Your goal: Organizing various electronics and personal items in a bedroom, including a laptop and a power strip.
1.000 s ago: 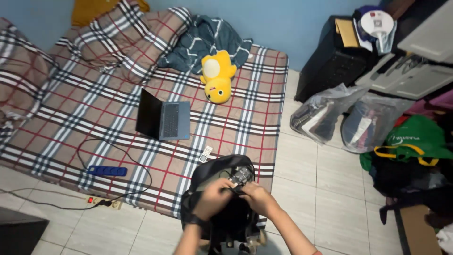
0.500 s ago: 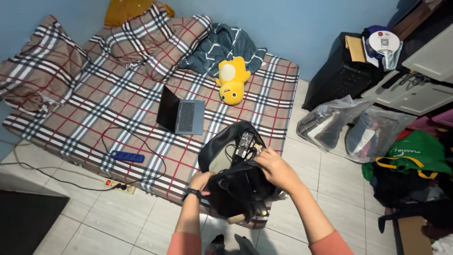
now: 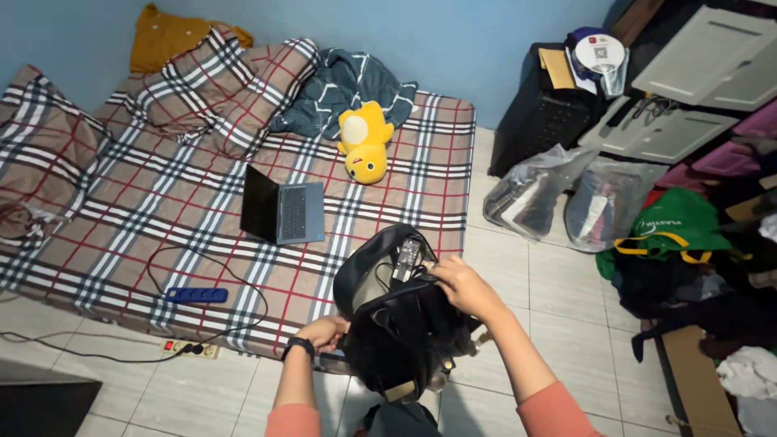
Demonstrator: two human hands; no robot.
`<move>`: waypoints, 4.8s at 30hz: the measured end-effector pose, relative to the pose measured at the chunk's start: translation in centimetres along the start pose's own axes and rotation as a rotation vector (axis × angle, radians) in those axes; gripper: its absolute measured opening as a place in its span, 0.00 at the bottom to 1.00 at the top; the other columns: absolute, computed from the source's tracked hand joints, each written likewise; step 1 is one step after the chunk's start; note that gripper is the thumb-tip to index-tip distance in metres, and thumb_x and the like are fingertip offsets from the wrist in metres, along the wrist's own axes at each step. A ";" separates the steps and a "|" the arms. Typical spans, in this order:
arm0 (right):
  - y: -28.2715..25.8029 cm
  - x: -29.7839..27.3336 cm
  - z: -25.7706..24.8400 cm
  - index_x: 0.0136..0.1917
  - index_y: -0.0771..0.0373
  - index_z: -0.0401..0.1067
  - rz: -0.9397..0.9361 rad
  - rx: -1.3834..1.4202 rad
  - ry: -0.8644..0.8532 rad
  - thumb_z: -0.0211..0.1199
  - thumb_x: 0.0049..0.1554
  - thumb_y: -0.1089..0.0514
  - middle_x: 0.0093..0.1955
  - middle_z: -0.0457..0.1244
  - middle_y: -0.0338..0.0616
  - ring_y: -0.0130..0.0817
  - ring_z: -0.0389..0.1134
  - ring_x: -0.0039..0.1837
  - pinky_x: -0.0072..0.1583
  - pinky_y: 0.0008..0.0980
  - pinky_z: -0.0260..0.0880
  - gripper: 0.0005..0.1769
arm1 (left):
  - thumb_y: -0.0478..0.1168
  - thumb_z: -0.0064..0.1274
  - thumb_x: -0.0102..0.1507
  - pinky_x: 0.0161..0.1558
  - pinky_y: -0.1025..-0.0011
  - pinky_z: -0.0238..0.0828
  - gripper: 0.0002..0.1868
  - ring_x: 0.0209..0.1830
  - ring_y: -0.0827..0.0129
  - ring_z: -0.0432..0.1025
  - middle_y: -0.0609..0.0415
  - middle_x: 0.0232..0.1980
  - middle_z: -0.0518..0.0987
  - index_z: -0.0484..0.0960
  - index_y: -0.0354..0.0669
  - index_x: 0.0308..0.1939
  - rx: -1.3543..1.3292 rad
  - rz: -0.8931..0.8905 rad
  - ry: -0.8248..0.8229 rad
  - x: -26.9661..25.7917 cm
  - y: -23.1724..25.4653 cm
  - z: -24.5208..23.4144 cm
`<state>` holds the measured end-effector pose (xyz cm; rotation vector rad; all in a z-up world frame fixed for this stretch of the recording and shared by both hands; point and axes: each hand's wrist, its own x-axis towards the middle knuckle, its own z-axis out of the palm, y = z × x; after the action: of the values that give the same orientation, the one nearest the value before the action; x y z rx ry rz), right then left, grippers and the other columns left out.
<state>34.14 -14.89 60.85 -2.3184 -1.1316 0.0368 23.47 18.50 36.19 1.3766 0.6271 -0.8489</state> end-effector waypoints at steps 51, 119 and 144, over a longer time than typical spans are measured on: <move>2.1 -1.1 9.9 0.49 0.57 0.66 0.693 0.047 0.202 0.54 0.63 0.48 0.38 0.68 0.56 0.59 0.70 0.44 0.44 0.58 0.69 0.11 | 0.36 0.53 0.64 0.47 0.60 0.74 0.08 0.46 0.50 0.77 0.42 0.44 0.81 0.79 0.37 0.46 0.483 0.924 0.344 -6.4 14.1 16.2; 5.9 -6.9 -2.6 0.58 0.55 0.70 0.730 0.702 0.478 0.61 0.49 0.58 0.64 0.61 0.41 0.38 0.63 0.64 0.61 0.36 0.65 0.22 | 0.33 0.57 0.63 0.42 0.60 0.68 0.03 0.38 0.50 0.72 0.46 0.37 0.78 0.79 0.36 0.37 0.515 1.504 0.437 -16.9 21.6 22.6; 18.8 -15.2 -15.7 0.40 0.62 0.74 0.698 0.106 0.473 0.72 0.49 0.51 0.28 0.63 0.52 0.53 0.67 0.32 0.36 0.46 0.65 0.14 | 0.40 0.50 0.59 0.42 0.69 0.68 0.15 0.41 0.68 0.73 0.60 0.39 0.75 0.80 0.41 0.49 1.742 1.966 0.270 -7.9 37.2 44.6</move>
<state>41.94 -42.64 61.71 -2.3351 -0.0699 -0.1785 45.08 -24.84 69.22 2.4867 -1.6878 0.8023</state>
